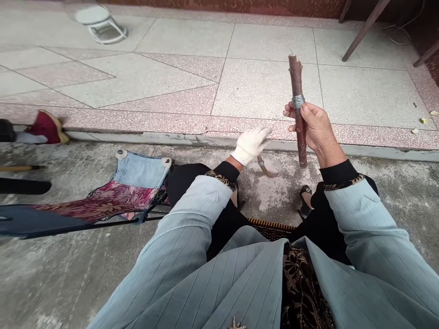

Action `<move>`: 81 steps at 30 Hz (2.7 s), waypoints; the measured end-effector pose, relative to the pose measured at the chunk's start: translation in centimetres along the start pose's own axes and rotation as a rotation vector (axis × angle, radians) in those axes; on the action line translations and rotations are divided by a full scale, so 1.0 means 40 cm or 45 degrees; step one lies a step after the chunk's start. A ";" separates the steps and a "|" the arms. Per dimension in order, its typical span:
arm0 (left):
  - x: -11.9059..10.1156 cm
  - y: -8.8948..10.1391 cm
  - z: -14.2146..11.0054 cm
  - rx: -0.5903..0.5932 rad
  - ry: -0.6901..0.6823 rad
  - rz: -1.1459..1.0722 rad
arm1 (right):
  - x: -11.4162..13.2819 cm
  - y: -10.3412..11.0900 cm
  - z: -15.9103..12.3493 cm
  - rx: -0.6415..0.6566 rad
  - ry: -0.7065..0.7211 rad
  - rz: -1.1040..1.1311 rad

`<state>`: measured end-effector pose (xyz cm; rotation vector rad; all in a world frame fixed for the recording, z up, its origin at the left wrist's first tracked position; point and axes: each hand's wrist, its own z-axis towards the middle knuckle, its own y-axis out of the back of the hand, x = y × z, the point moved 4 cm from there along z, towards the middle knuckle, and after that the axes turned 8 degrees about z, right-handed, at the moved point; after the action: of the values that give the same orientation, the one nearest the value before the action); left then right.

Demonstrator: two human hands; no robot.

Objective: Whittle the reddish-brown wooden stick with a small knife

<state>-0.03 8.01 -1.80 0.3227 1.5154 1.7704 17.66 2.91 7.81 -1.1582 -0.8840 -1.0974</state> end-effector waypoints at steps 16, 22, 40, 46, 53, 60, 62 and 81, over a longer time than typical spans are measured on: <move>0.007 0.045 -0.004 -0.140 0.443 -0.316 | -0.001 0.000 0.001 -0.018 -0.022 -0.097; 0.023 0.003 -0.009 0.015 0.964 -1.313 | -0.014 0.022 0.002 -0.077 0.018 -0.112; -0.046 0.029 0.010 0.084 0.242 -1.088 | -0.047 -0.013 0.014 0.016 -0.105 -0.074; -0.052 0.045 0.010 0.344 0.194 -1.134 | -0.038 0.047 0.020 -0.089 -0.171 -0.057; -0.079 0.038 -0.039 0.557 -0.144 -0.672 | -0.068 0.167 0.032 -0.229 -0.291 -0.937; -0.113 0.086 -0.041 0.599 -0.336 -0.193 | -0.160 0.089 -0.043 0.741 -0.932 -1.921; -0.094 0.104 -0.031 0.549 -0.293 -0.129 | -0.170 0.051 -0.092 1.114 -1.100 -1.589; -0.176 0.003 -0.076 0.728 -0.170 -0.709 | -0.073 0.080 -0.045 0.327 -0.582 -1.631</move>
<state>2.75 0.95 -0.51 0.2548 1.7775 0.8558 20.00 1.86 3.87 -0.5344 -2.2088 -1.6393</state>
